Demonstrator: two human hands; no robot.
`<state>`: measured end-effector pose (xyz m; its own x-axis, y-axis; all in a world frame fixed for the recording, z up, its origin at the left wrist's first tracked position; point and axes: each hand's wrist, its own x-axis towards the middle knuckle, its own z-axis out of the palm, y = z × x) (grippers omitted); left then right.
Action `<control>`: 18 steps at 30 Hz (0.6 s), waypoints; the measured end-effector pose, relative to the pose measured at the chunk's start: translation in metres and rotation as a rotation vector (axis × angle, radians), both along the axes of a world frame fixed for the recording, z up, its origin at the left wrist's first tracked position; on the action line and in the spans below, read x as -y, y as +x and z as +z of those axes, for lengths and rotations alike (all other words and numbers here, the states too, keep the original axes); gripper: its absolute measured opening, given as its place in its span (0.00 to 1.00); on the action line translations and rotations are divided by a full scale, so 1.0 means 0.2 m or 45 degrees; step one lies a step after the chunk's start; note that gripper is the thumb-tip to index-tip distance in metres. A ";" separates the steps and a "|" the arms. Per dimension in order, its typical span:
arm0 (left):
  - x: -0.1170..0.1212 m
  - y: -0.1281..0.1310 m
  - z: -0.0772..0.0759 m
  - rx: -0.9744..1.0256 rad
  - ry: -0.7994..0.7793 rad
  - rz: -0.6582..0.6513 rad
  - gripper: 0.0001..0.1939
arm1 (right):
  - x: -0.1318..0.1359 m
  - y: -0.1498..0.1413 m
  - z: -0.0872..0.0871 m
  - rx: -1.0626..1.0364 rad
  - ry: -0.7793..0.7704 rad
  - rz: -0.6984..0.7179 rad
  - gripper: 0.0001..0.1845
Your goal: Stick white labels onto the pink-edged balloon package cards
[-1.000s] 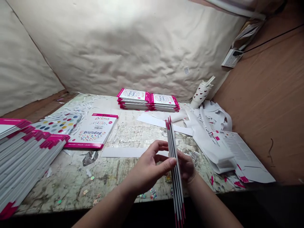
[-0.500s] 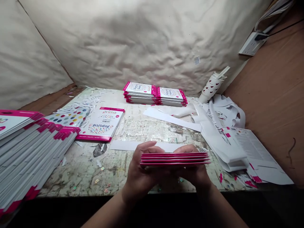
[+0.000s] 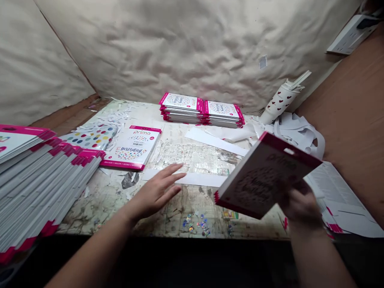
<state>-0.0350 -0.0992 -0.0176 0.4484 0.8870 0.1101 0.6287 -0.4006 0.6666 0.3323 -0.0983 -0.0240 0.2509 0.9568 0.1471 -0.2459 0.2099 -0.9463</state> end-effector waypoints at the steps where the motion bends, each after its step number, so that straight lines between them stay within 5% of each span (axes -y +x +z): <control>1: -0.01 -0.04 -0.04 -0.244 0.007 0.012 0.25 | -0.03 0.05 0.02 -0.024 -0.048 -0.042 0.18; 5: 0.02 0.01 -0.15 -0.729 0.028 0.074 0.31 | -0.13 0.05 0.07 -0.091 -0.371 0.197 0.24; 10: 0.02 0.12 -0.17 -0.742 0.178 0.185 0.29 | -0.30 -0.33 0.05 -0.189 -0.695 0.700 0.22; 18: 0.04 -0.08 -0.21 -0.700 0.312 0.241 0.24 | -0.46 -0.64 -0.13 0.139 -0.828 0.660 0.16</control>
